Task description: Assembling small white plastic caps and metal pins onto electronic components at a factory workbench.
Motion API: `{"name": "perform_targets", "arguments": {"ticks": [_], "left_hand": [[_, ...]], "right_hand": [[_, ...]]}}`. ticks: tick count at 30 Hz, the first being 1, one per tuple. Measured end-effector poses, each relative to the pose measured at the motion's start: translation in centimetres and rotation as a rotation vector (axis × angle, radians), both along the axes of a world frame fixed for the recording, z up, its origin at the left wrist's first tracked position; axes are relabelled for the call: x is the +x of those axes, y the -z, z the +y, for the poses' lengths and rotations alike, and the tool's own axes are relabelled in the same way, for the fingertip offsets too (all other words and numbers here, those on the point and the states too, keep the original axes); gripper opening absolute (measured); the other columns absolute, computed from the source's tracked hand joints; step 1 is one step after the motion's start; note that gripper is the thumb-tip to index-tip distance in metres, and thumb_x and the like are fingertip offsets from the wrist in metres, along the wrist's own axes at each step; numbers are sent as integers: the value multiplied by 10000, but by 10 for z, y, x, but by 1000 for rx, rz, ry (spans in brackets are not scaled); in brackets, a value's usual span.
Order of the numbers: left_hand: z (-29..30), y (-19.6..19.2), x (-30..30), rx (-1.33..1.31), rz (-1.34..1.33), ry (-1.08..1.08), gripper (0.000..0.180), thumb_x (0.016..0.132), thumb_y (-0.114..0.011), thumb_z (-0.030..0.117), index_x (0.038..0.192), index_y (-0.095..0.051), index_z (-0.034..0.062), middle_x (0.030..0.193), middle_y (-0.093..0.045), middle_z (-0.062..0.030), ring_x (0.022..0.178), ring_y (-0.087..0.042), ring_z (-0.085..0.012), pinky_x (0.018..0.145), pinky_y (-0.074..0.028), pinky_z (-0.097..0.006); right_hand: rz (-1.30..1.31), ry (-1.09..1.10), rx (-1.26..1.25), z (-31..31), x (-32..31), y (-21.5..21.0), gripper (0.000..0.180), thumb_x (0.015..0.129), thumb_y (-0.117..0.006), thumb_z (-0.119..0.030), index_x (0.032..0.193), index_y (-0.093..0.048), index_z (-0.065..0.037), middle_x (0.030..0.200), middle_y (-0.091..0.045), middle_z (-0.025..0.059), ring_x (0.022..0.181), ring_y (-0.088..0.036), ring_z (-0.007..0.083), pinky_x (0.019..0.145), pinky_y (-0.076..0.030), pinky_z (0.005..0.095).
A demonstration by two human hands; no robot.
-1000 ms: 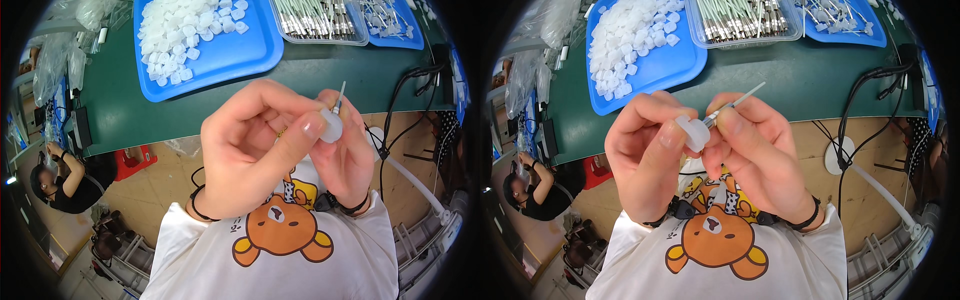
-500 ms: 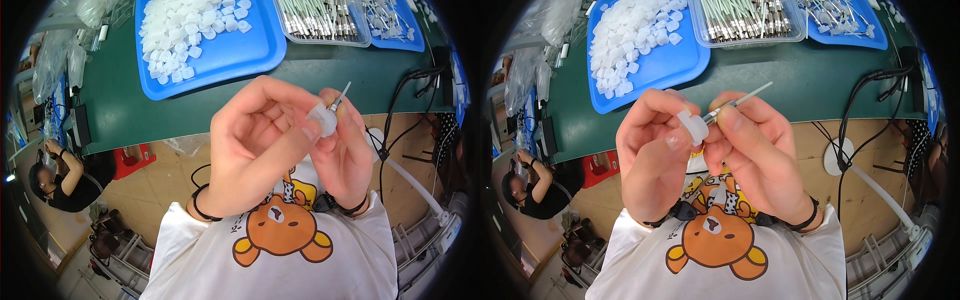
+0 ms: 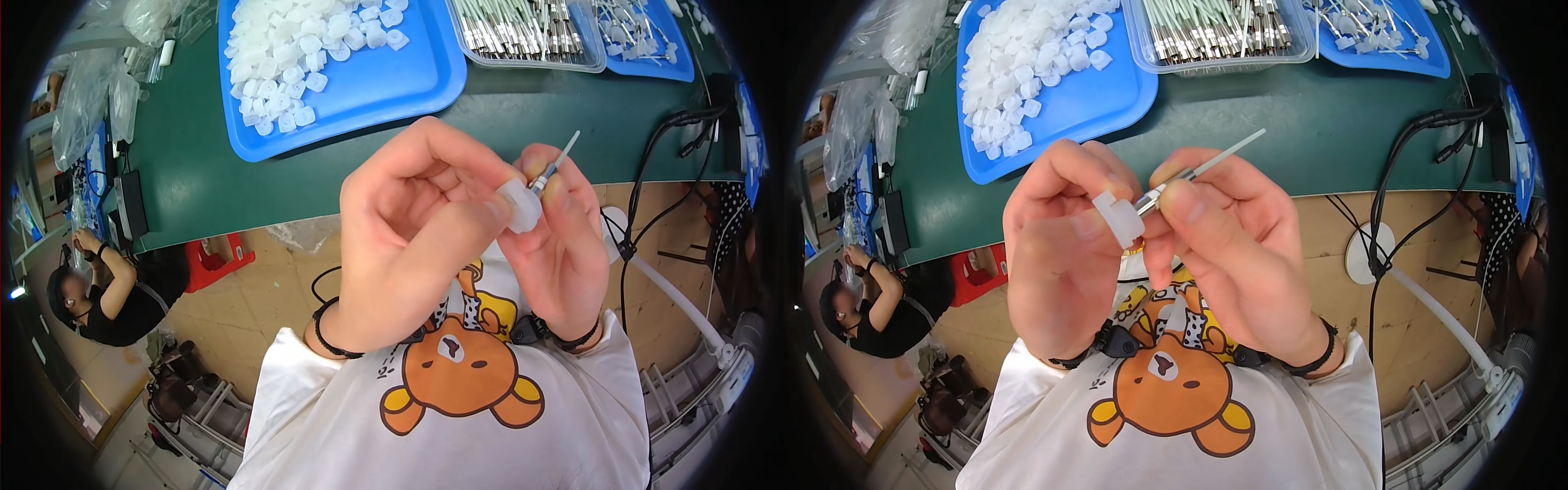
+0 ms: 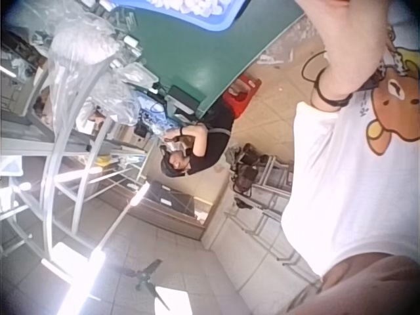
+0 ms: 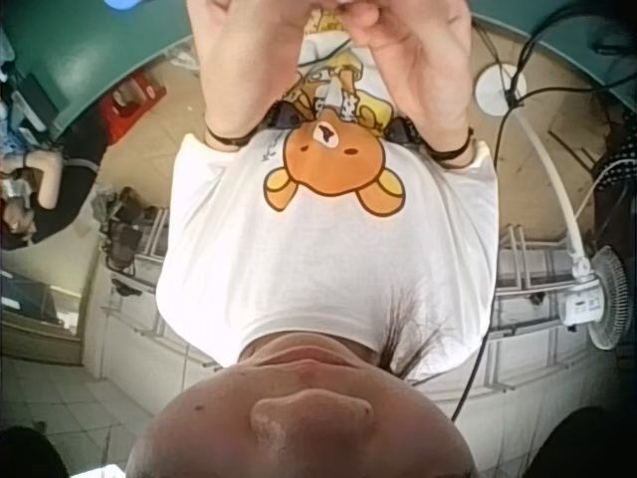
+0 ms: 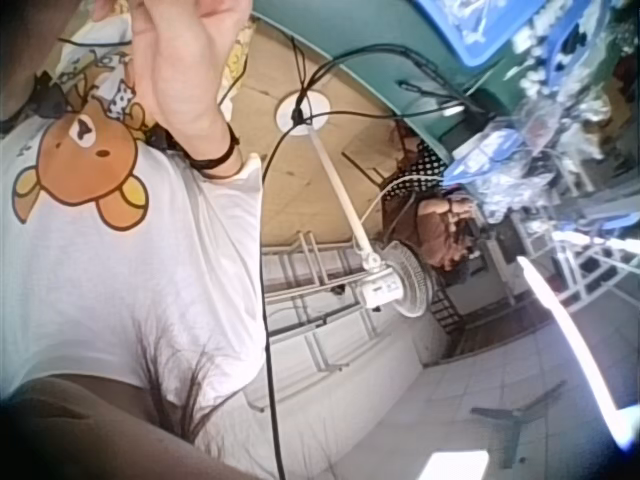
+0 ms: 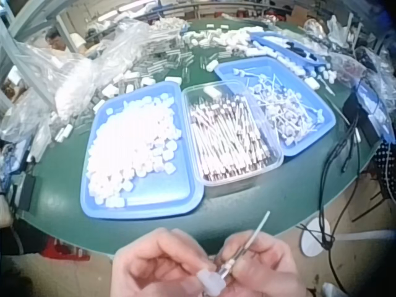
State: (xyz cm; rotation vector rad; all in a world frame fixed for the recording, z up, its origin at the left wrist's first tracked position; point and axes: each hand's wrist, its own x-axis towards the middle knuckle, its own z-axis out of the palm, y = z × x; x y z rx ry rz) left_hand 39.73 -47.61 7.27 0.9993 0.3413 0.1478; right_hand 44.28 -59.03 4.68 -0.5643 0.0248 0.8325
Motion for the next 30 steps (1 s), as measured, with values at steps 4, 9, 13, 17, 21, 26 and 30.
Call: {"name": "perform_targets", "arguments": {"ticks": [4, 9, 13, 17, 21, 26, 30], "left_hand": [[6, 3, 0, 14, -11, 57, 118, 674, -426, 104, 718, -433, -6, 694, -445, -70, 617, -433, -128, 527, -388, -232], [7, 2, 3, 27, -11, 80, 147, 673, -423, 122, 722, -434, -16, 695, -443, -76, 628, -437, -136, 520, -398, -261], [1, 1, 3, -21, -55, 36, 194, 708, -494, 159, 757, -450, -24, 701, -444, -83, 613, -452, -149, 522, -404, -254], [2, 14, -4, 31, -245, 39, 191, 716, -566, 138, 783, -470, -13, 709, -453, -87, 568, -455, -145, 506, -395, -229], [6, 23, -4, 112, -421, 78, 137, 712, -583, 88, 763, -477, 16, 700, -454, -76, 548, -442, -129, 483, -373, -218], [0, 28, -3, 248, -547, 12, 151, 709, -595, 101, 711, -453, 46, 678, -417, -46, 542, -417, -116, 478, -352, -216], [-1, 32, -6, 164, -543, 16, 164, 732, -560, 86, 830, -481, -19, 793, -439, -82, 690, -425, -130, 625, -371, -218]], "right_hand": [[-22, -14, 25, -1, -1, 4, 200, 802, -447, -94, 959, -450, 30, 770, -560, 116, 580, -517, 144, 494, -411, 247], [5, 38, 1, 1, -3, 1, 198, 799, -447, -83, 959, -447, 33, 765, -559, 114, 579, -518, 149, 497, -414, 251], [-27, 64, 6, 0, 0, -1, 191, 789, -448, -58, 951, -442, 43, 759, -553, 121, 583, -523, 158, 496, -423, 257], [-305, 3, -97, -3, 2, -12, 239, 789, -466, -193, 899, -398, 8, 727, -451, 68, 591, -455, 114, 534, -385, 231], [-449, 61, -158, -3, -2, -18, 278, 772, -512, -251, 835, -410, 0, 680, -422, 53, 573, -426, 111, 496, -366, 239], [-622, 133, -273, -2, -6, -18, 270, 766, -530, -246, 756, -441, 9, 651, -411, 37, 547, -399, 98, 452, -332, 228], [-761, 151, -405, -4, -6, -11, 280, 771, -517, -253, 751, -451, 19, 630, -407, 28, 533, -387, 83, 451, -316, 203]]}}
